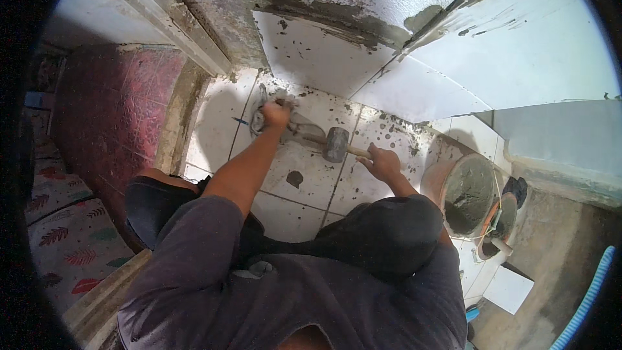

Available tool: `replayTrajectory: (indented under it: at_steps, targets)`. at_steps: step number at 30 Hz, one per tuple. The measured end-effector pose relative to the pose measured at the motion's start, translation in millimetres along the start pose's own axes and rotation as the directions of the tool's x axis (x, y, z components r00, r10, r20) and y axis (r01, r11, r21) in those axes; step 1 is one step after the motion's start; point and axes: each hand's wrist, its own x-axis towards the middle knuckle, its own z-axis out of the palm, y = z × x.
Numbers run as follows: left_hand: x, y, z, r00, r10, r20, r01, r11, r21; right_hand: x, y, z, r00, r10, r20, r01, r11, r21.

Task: The person applies mortar to the back of a ceramic tile and presses it onto a wall, tapping it into place with a rubber mallet and wiping excess mortar from the joints with a cloth.

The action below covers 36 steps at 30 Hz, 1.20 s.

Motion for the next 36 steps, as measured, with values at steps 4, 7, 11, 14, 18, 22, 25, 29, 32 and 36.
replayTrajectory:
  at_steps: [4,7,11,14,18,22,25,29,32,36]
  targets:
    - [18,20,-23,0.909,0.313,-0.276,-0.226,0.925,0.305,-7,8,8,0.995,0.038,0.095,-0.042,0.999,0.035]
    - [28,38,-31,0.999,0.034,0.042,-0.052,0.821,0.569,14,10,-12,0.990,-0.124,-0.066,0.127,0.991,0.034]
    - [10,45,-25,0.992,0.125,0.014,-0.106,0.769,0.630,66,-46,-149,0.851,-0.326,-0.412,0.325,0.943,-0.075]
    - [-1,54,-20,0.990,-0.045,0.134,-0.044,0.805,0.591,90,-95,-225,0.707,-0.319,-0.632,0.349,0.934,-0.082]
    - [7,14,-16,0.975,0.221,0.010,-0.189,0.812,0.553,109,-136,-288,0.669,-0.473,-0.574,0.458,0.870,-0.183]
    - [12,44,-7,0.999,-0.005,-0.041,0.026,0.850,0.526,124,-151,-309,0.870,-0.408,-0.277,0.352,0.907,-0.231]
    - [24,40,-7,0.996,-0.077,-0.036,0.085,0.872,0.481,127,-150,-290,0.712,-0.496,-0.496,0.336,0.862,-0.380]
    - [24,39,-5,0.995,-0.044,-0.090,0.085,0.848,0.524,128,-134,-257,0.799,-0.354,-0.486,0.243,0.930,-0.277]
    - [20,44,1,0.994,-0.080,-0.080,0.109,0.871,0.479,134,-125,-242,0.785,-0.349,-0.512,0.192,0.923,-0.334]
    - [26,39,-2,0.989,-0.083,-0.124,0.131,0.880,0.457,138,-132,-237,0.807,-0.296,-0.511,0.133,0.934,-0.331]
